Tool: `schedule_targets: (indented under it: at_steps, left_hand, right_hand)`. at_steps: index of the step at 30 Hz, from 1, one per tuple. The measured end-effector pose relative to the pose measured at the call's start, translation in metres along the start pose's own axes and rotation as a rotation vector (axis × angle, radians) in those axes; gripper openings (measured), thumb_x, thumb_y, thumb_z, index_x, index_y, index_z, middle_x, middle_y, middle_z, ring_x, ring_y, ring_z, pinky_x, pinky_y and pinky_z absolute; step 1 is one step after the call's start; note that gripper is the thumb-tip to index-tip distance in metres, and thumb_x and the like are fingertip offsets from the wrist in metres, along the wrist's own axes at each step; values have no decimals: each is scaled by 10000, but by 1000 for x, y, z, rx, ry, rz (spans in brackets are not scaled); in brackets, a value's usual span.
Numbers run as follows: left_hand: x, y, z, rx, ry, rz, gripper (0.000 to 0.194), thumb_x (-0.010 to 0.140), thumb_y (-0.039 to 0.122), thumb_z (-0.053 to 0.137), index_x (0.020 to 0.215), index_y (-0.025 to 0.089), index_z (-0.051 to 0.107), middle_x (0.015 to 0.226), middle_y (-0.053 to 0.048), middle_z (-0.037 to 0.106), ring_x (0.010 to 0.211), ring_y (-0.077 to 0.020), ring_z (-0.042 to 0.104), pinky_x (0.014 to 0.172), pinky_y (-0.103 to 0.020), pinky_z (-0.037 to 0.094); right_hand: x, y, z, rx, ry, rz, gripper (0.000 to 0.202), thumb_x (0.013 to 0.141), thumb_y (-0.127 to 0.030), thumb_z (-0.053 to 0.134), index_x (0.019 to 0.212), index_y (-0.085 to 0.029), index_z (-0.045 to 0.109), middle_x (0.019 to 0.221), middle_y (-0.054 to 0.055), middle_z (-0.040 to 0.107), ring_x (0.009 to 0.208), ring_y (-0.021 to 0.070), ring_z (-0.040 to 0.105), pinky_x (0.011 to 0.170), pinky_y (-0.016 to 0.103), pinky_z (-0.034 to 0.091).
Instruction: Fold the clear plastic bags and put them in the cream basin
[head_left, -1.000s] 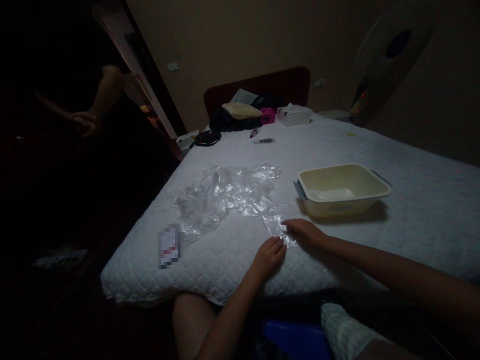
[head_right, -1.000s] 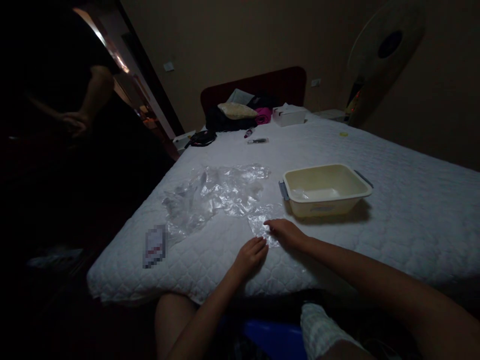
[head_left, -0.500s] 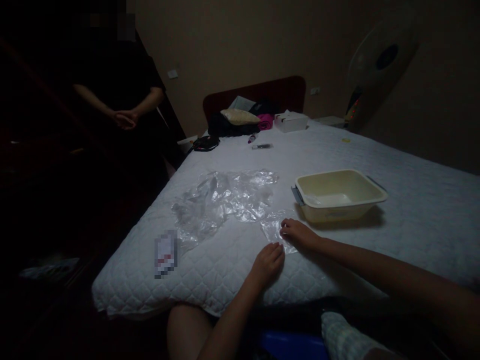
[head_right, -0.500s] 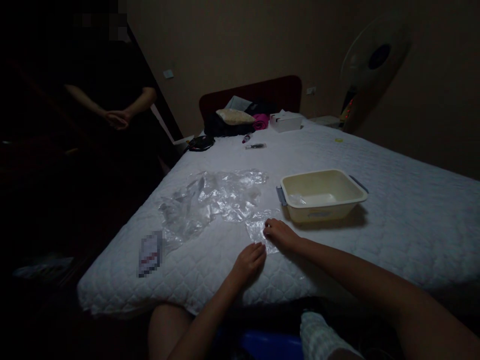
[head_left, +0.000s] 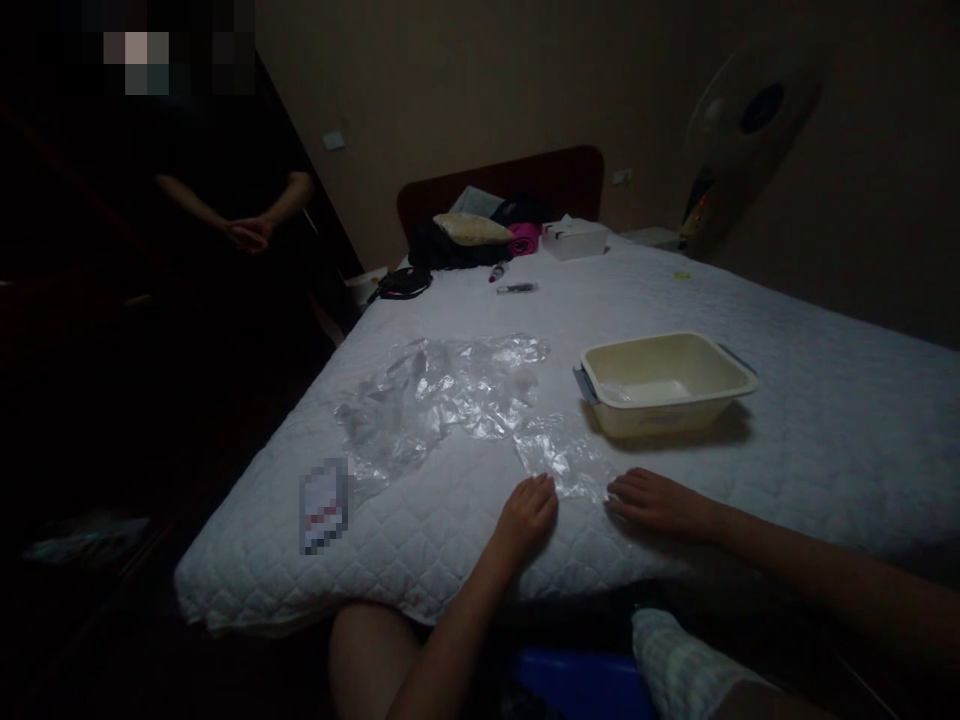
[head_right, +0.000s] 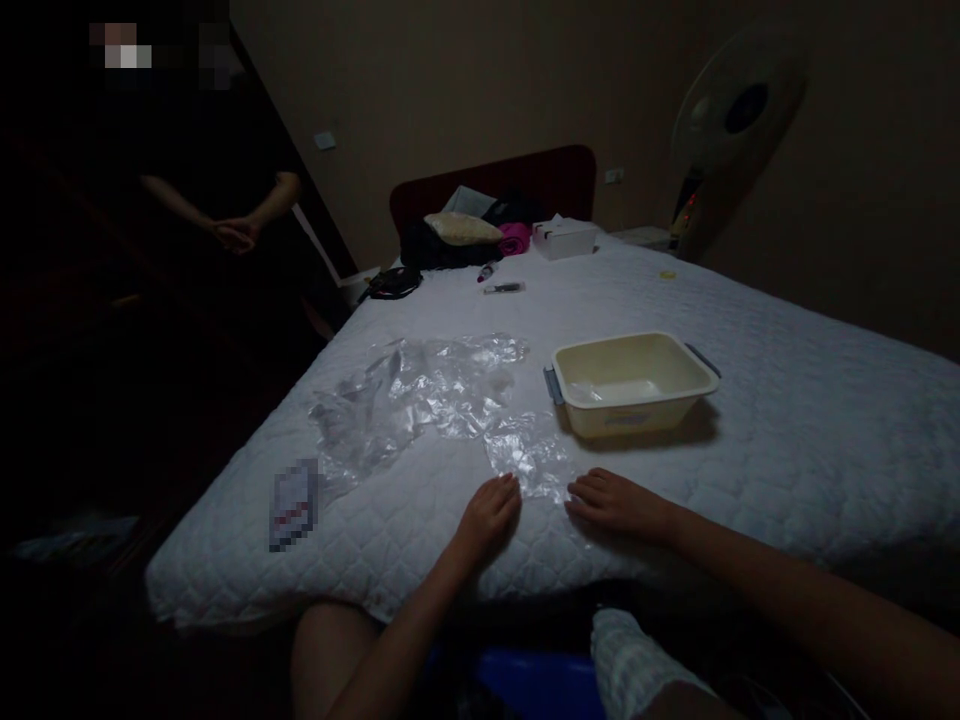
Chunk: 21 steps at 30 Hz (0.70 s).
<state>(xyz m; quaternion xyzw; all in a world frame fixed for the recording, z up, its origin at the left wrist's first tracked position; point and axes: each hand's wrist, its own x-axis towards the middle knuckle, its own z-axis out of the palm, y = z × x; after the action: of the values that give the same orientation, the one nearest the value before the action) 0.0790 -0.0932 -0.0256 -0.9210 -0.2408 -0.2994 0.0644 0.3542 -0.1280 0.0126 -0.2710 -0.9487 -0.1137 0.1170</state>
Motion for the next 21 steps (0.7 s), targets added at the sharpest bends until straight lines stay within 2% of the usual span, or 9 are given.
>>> schedule_targets:
  at_steps: [3,8,10,13,18,21]
  left_hand:
    - [1,0,-1,-10,18,-3,252,826,86,421,1042,135,542,1127,-110,577,1104,-213,495,907,-401,439]
    - [9,2,3,-34,162,-118,268,824,138,452,1081,128,525,1093,-124,595,1072,-219,520,878,-409,462]
    - [15,6,7,-70,153,-86,266,824,146,455,1077,126,532,1081,-118,602,1069,-220,521,872,-398,470]
    - [20,12,13,-99,87,-3,228,841,142,439,1035,134,559,1046,-93,621,1051,-207,533,876,-377,471]
    - [17,14,19,-67,59,-3,210,850,146,448,1025,141,564,1066,-79,616,1066,-200,520,902,-378,451]
    - [15,13,20,-60,31,0,217,855,158,447,1041,147,558,1091,-75,603,1095,-202,500,915,-383,438]
  right_hand:
    - [-6,-4,-2,-29,18,-70,278,868,-117,395,1106,-183,520,1021,102,608,940,176,543,817,366,412]
    - [4,-9,-2,-43,34,-69,286,866,-87,370,1092,-162,529,1041,110,606,954,184,541,835,378,405]
    - [9,-13,0,-5,39,-41,278,868,-98,370,1080,-163,537,1019,108,612,927,176,547,821,366,408]
    - [16,-17,5,73,73,70,263,871,-142,384,1079,-166,543,947,102,627,859,174,556,756,341,424]
    - [27,-17,9,211,101,352,262,851,-165,399,1063,-152,551,862,91,628,779,180,550,708,321,428]
    - [33,-15,3,269,96,408,264,823,-176,406,1038,-144,557,849,95,616,792,190,541,718,329,419]
